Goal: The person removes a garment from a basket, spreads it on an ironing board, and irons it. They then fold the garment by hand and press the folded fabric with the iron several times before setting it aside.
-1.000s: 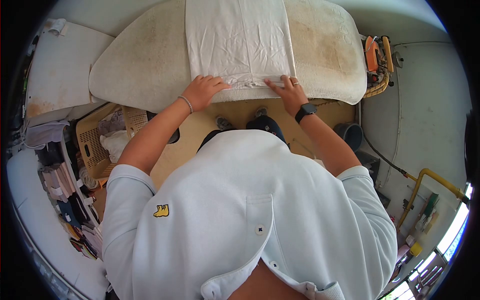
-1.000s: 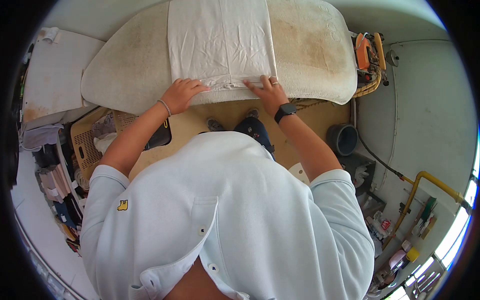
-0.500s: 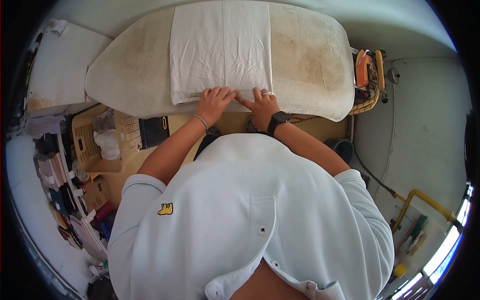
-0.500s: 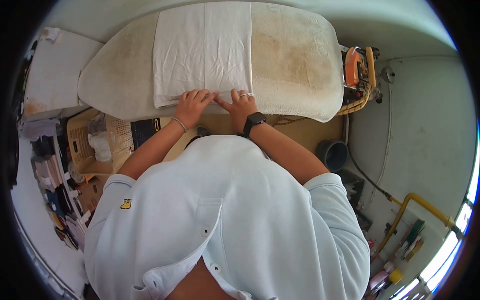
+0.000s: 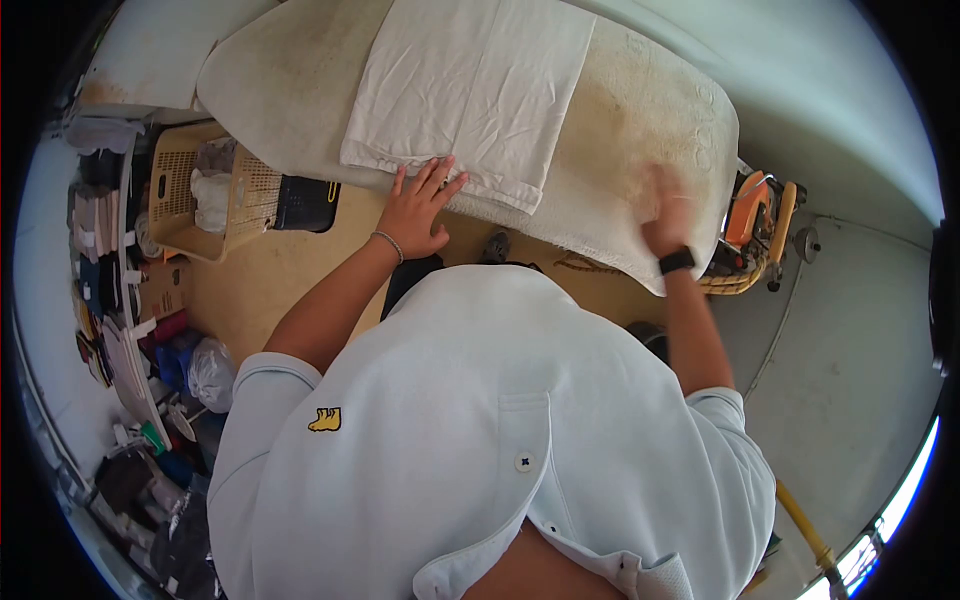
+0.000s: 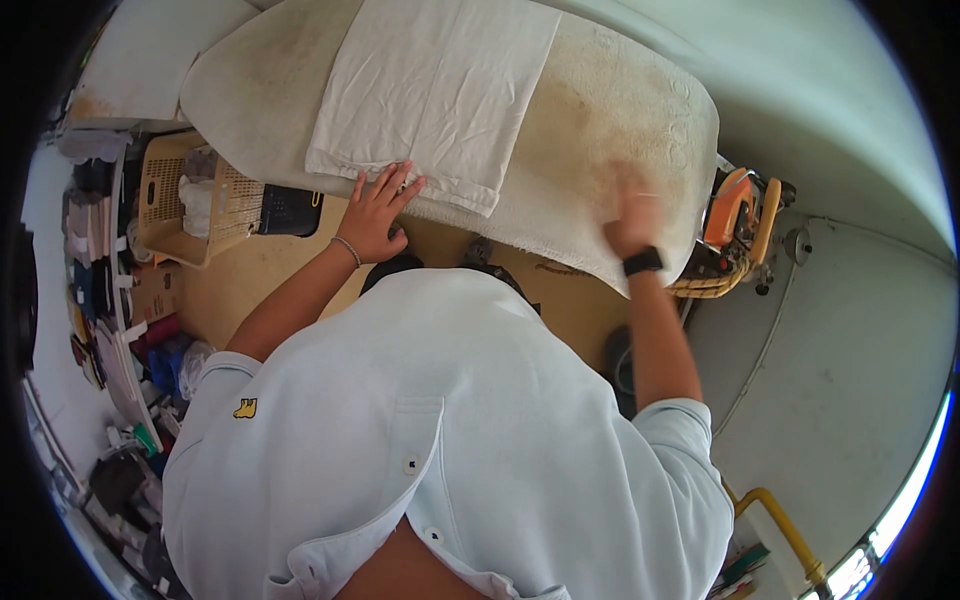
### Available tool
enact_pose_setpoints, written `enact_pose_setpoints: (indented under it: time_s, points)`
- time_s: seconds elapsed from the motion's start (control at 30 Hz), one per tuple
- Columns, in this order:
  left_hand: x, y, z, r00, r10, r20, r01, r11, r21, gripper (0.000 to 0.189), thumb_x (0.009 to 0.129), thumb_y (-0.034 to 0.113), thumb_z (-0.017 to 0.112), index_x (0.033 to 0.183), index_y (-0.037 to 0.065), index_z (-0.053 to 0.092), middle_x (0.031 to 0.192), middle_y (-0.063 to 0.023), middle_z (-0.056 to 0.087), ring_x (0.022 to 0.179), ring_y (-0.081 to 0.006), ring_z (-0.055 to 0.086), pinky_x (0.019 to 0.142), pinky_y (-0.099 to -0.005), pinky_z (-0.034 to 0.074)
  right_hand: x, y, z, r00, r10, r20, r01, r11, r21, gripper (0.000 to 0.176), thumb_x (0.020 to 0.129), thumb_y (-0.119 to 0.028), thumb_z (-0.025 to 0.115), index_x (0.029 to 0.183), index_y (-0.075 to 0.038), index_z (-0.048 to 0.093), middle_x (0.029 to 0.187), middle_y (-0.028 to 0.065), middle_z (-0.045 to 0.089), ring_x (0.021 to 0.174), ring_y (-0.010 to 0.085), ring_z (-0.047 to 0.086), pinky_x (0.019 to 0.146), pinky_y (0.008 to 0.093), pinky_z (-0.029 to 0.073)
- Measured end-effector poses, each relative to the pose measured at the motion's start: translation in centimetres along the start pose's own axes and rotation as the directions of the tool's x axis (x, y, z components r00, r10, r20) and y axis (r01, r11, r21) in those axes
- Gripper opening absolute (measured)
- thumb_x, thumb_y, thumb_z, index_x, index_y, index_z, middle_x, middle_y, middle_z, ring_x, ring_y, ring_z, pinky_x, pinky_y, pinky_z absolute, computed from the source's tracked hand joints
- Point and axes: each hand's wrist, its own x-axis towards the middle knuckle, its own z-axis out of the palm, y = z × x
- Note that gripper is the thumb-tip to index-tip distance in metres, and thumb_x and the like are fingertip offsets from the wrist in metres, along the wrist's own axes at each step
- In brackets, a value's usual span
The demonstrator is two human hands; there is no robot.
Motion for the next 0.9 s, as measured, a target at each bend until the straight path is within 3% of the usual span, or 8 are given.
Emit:
enact_pose_setpoints:
  time_s: [0.07,0.2,0.3,0.37,0.5,0.63,0.77,0.9]
  points:
    - [0.0,0.1,-0.2,1.000,0.008,0.006,-0.008,1.000,-0.017,0.087,0.066,0.022,0.061,0.147,0.026,0.029,0.156,-0.0058,0.017,0.142,-0.0258,0.020,0.112,-0.0583,0.011,0.7,9.7,-4.8,0.884,0.178,-0.432,-0.306,0.920,-0.246,0.070,0.076,-0.021,0.070,0.137,-0.006,0.040,0.136,0.0231,0.044,0.121,0.0407,0.044,0.101,0.0447,0.038]
    - [-0.1,0.2,-0.5,1.000,-0.016,0.020,0.016,1.000,-0.003,0.088,0.065,0.021,0.061,0.147,0.026,0.029,0.156,-0.0052,0.017,0.142,-0.0258,0.020,0.112,-0.0583,0.011,-1.6,21.5,-7.6,0.683,0.498,-0.535,-0.723,0.565,-0.398,0.058,0.083,-0.030,0.065,0.131,-0.003,0.046,0.119,0.0197,0.059,0.108,0.0388,0.056,0.095,0.0455,0.042]
    - [-0.1,0.1,-0.4,1.000,-0.005,0.027,0.005,0.999,0.036,0.089,0.066,0.023,0.063,0.147,0.028,0.027,0.156,-0.0036,0.016,0.142,-0.0247,0.021,0.112,-0.0595,0.014,-2.2,25.5,-8.5,0.756,0.571,-0.319,-0.611,0.791,-0.031,0.050,0.086,-0.031,0.063,0.126,-0.003,0.051,0.102,0.0136,0.066,0.088,0.0278,0.064,0.081,0.0400,0.050]
    - [-0.1,-0.2,-0.2,1.000,0.022,0.009,-0.022,0.999,0.029,0.089,0.066,0.023,0.063,0.147,0.027,0.027,0.156,-0.0037,0.016,0.142,-0.0248,0.021,0.112,-0.0598,0.014,-2.7,25.7,-8.9,0.573,0.819,-0.027,-0.745,0.534,0.400,0.042,0.089,-0.028,0.063,0.122,-0.003,0.055,0.088,0.0082,0.067,0.068,0.0162,0.062,0.064,0.0315,0.052]
    - [-0.1,-0.5,0.0,1.000,0.028,-0.011,-0.028,1.000,0.004,0.089,0.065,0.022,0.063,0.147,0.026,0.029,0.156,-0.0051,0.017,0.141,-0.0256,0.021,0.113,-0.0581,0.013,-3.8,21.5,-10.8,0.495,0.858,0.136,-0.709,0.309,0.634,0.019,0.087,-0.014,0.063,0.098,-0.001,0.057,0.072,0.0053,0.060,0.058,0.0121,0.056,0.053,0.0271,0.047]
    - [-0.3,-0.8,0.4,1.000,0.030,0.000,-0.030,0.999,-0.026,0.088,0.066,0.024,0.063,0.147,0.026,0.029,0.156,-0.0054,0.016,0.142,-0.0255,0.019,0.112,-0.0588,0.012,-6.3,14.3,-13.3,0.498,0.791,0.356,-0.363,-0.182,0.914,0.008,0.085,-0.009,0.056,0.084,-0.001,0.055,0.064,0.0014,0.049,0.050,0.0116,0.047,0.051,0.0271,0.046]
    - [-0.2,-0.9,0.7,1.000,0.031,-0.002,-0.031,0.999,-0.035,0.089,0.067,0.026,0.064,0.148,0.025,0.027,0.156,-0.0056,0.015,0.142,-0.0259,0.018,0.112,-0.0596,0.010,-3.8,4.7,-13.3,0.668,0.679,0.304,-0.654,0.342,0.675,0.020,0.084,-0.011,0.057,0.103,-0.006,0.055,0.065,-0.0008,0.050,0.047,0.0091,0.045,0.041,0.0245,0.041]
    - [-0.2,-1.0,0.8,0.999,0.045,0.002,-0.045,0.998,-0.045,0.090,0.067,0.026,0.064,0.148,0.025,0.025,0.157,-0.0059,0.014,0.143,-0.0261,0.018,0.112,-0.0596,0.010,0.4,1.0,-7.9,0.833,0.497,0.243,-0.552,0.727,0.408,0.036,0.084,-0.019,0.062,0.114,-0.002,0.053,0.071,0.0053,0.060,0.050,0.0135,0.054,0.045,0.0295,0.045]
